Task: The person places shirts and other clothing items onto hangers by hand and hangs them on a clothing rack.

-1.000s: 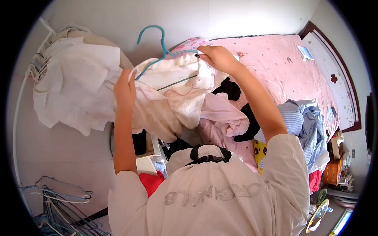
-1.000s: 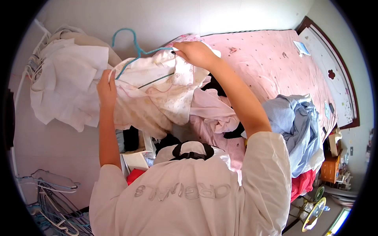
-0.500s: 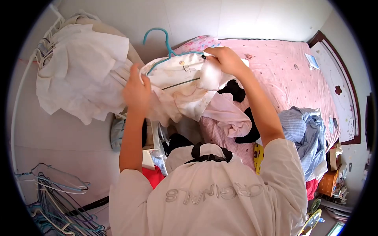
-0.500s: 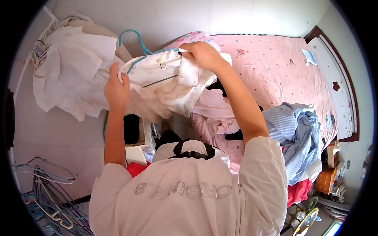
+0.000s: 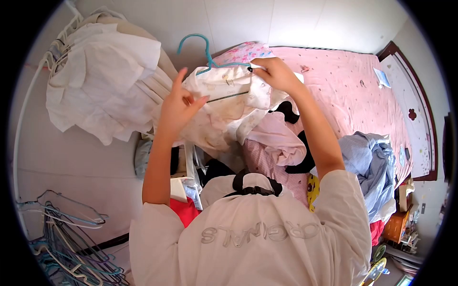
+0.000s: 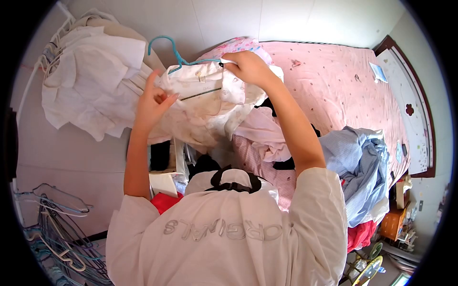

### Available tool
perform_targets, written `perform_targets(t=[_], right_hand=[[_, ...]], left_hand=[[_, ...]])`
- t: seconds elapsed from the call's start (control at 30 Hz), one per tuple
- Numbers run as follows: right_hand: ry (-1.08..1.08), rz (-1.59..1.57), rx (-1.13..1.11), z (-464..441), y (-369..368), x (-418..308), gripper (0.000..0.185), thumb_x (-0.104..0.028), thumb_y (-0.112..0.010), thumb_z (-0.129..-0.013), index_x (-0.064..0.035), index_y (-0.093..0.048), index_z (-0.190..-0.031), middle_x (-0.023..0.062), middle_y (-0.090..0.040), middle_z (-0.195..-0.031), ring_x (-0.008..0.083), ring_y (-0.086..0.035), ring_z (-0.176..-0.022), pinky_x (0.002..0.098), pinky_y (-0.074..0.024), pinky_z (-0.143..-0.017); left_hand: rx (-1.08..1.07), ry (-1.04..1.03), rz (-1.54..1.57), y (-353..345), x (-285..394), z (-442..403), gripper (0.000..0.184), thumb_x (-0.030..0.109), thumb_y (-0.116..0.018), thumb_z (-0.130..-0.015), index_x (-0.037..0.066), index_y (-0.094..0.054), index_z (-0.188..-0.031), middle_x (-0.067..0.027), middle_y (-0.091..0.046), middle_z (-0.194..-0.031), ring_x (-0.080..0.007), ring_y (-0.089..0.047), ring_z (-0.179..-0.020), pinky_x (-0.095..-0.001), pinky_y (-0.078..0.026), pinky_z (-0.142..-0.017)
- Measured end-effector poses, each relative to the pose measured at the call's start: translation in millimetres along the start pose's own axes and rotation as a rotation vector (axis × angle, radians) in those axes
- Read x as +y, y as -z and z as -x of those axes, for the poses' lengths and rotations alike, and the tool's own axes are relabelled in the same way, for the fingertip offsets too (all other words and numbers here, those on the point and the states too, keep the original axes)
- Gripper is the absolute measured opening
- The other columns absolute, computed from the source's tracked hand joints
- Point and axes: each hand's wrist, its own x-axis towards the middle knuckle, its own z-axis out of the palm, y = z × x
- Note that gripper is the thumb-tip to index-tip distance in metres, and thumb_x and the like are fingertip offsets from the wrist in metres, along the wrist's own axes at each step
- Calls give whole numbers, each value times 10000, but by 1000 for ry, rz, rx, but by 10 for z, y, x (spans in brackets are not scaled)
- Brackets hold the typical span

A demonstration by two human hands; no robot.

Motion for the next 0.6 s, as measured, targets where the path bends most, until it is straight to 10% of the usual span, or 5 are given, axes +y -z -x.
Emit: perform_targets(t=[0.17, 0.3, 0.6], right_hand=[[-31, -107, 33, 92, 145, 122, 198, -119, -546, -764, -12, -577, -928, 174, -545, -648, 288, -496, -541, 335, -401, -529], [-58, -150, 33, 74, 244, 226, 200, -117, -544, -777, 1, -571, -937, 170, -515, -620, 215, -431, -496, 299, -381, -500], [-79, -136, 43, 98, 292, 235, 211, -130, -535, -810, 0, -568, -973, 113, -544, -673, 148, -437, -548, 269, -382, -515]], left_hand=[[608, -536, -570, 437, -783, -27, 442, 193, -621, -749, 56, -461, -1138, -68, -556, -622, -232, -538, -585, -300, -430, -586], [178, -126, -369, 506, -1059, 212, 134, 163, -543, -804, 39, -578, -839, -119, -540, -631, -298, -525, -594, -346, -417, -559], [586, -321, -593, 857, -876, 302, 145, 157, -517, -803, 32, -589, -809, -132, -573, -777, -292, -540, -670, -347, -419, -595]])
